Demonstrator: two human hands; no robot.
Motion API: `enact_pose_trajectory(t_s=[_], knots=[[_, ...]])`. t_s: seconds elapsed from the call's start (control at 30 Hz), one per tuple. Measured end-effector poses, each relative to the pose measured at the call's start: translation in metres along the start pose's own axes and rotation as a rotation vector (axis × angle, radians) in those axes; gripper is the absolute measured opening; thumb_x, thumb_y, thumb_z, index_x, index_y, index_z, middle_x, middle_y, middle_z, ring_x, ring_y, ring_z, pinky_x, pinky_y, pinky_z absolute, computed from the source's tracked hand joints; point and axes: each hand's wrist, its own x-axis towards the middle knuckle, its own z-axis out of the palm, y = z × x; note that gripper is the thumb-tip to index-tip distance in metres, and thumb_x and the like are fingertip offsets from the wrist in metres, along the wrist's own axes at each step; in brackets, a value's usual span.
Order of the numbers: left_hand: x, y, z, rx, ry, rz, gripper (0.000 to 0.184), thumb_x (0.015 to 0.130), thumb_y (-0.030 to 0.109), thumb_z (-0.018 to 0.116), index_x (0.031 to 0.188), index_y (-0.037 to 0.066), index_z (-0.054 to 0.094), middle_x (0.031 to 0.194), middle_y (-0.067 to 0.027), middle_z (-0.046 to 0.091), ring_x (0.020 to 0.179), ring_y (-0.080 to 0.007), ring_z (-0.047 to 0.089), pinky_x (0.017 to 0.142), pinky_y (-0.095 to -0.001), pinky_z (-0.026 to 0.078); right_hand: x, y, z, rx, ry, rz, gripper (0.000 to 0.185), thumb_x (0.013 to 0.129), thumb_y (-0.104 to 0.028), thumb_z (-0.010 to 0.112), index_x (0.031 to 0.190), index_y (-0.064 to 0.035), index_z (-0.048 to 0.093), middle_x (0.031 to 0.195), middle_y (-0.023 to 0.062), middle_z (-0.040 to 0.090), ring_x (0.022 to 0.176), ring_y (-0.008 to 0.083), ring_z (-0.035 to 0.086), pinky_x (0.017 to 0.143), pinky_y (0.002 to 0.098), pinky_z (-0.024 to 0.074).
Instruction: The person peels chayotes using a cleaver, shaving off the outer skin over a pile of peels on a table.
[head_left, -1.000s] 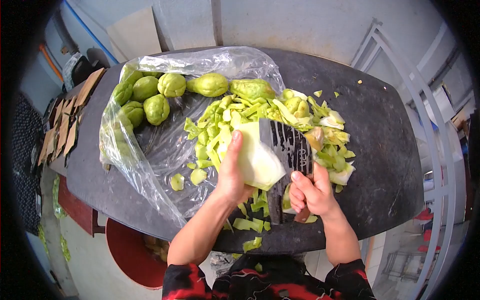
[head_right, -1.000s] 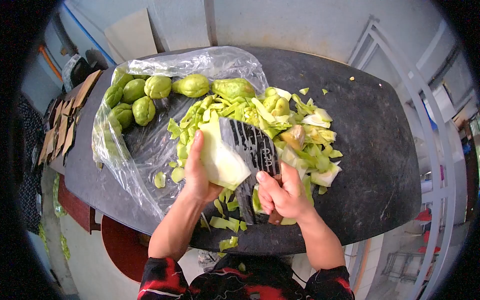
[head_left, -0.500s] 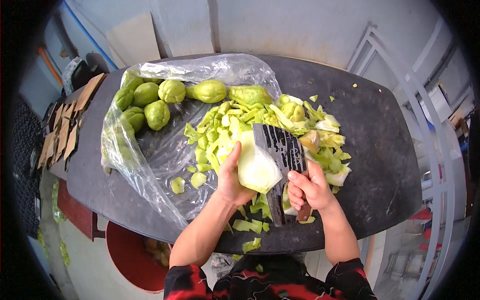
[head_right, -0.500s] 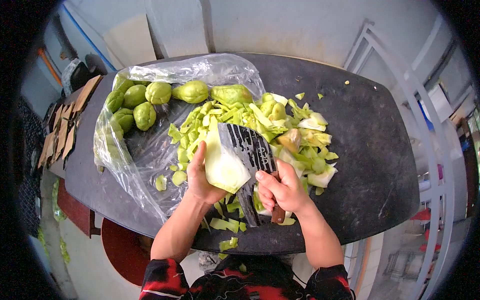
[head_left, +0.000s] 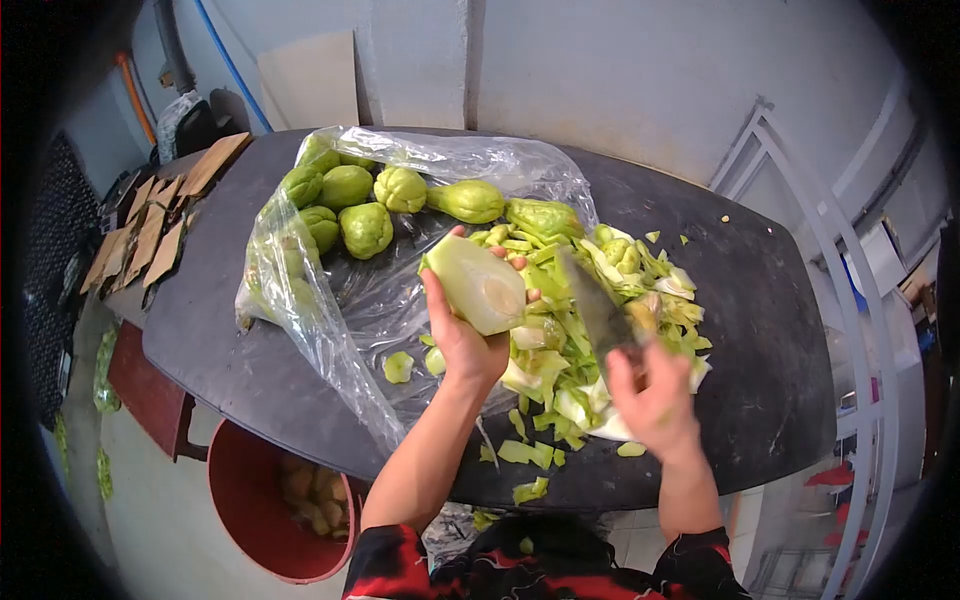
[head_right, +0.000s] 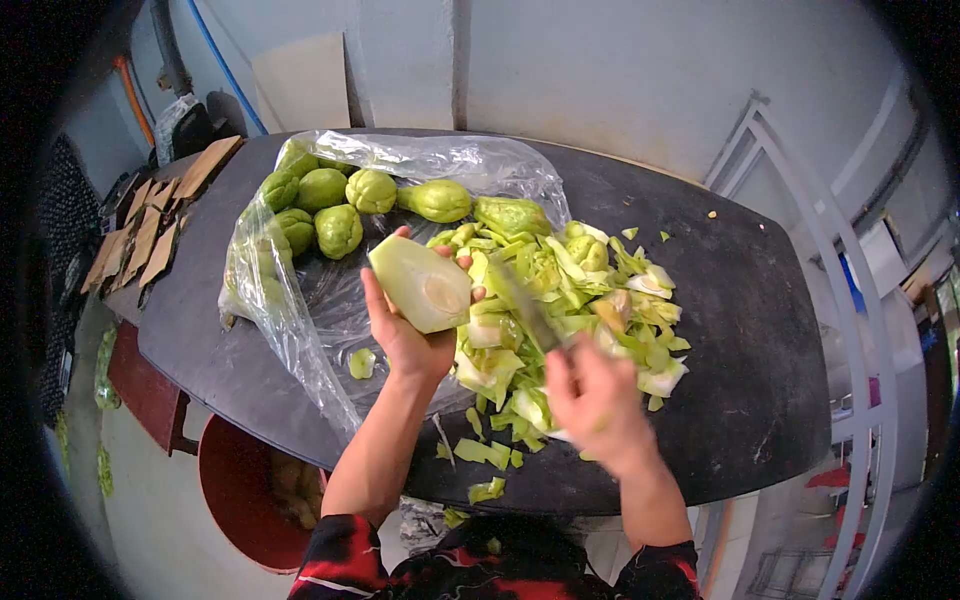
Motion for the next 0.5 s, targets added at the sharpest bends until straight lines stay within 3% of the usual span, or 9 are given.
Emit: enact_pose_trajectory(t_s=[0.03, 0.1, 0.2, 0.5], knots=[[0.0, 0.0, 0.0, -0.005, 0.031, 0.1, 0.068, 0.096, 0.066, 0.037, 0.144, 0.018, 0.038, 0.116, -0.0135, 0.058, 0.107, -0.0331, 0.059, 0.078, -0.05, 0.056, -0.004, -0.012, 0.011, -0.125, -0.001, -0.169, 0.013, 0.09, -0.005, 0.063, 0.083, 0.0009, 0.053, 0.053, 0.0098, 0.053, 0.04, 0.0222, 0.055, 0.039, 0.0354, 0.0424], [0.0, 0.001, -0.004, -0.007, 0.059, 0.194, 0.069, 0.096, 0.067, 0.036, 0.144, 0.018, 0.037, 0.117, -0.0135, 0.057, 0.108, -0.0337, 0.059, 0.078, -0.0498, 0.056, -0.015, -0.016, 0.038, -0.248, -0.092, -0.39, 0.013, 0.082, -0.004, 0.063, 0.089, -0.0011, 0.052, 0.068, 0.009, 0.052, 0.052, 0.0244, 0.06, 0.047, 0.0359, 0.0505], [0.003, 0.004, -0.018, 0.003, 0.045, 0.366, 0.068, 0.097, 0.065, 0.04, 0.144, 0.017, 0.036, 0.119, -0.0145, 0.056, 0.109, -0.0359, 0.057, 0.081, -0.05, 0.057, -0.016, -0.026, 0.059, -0.296, -0.127, -0.426, 0.014, 0.082, -0.006, 0.062, 0.09, -0.0009, 0.052, 0.069, 0.0087, 0.052, 0.054, 0.0238, 0.061, 0.048, 0.0337, 0.0515], [0.007, 0.009, -0.024, -0.016, 0.019, 0.453, 0.066, 0.097, 0.062, 0.043, 0.143, 0.015, 0.037, 0.121, -0.0158, 0.055, 0.109, -0.0354, 0.057, 0.078, -0.0483, 0.059, -0.014, -0.028, 0.067, -0.327, -0.11, -0.502, 0.014, 0.081, -0.006, 0.06, 0.092, -0.0004, 0.052, 0.07, 0.0094, 0.052, 0.055, 0.0229, 0.062, 0.046, 0.0327, 0.0511]])
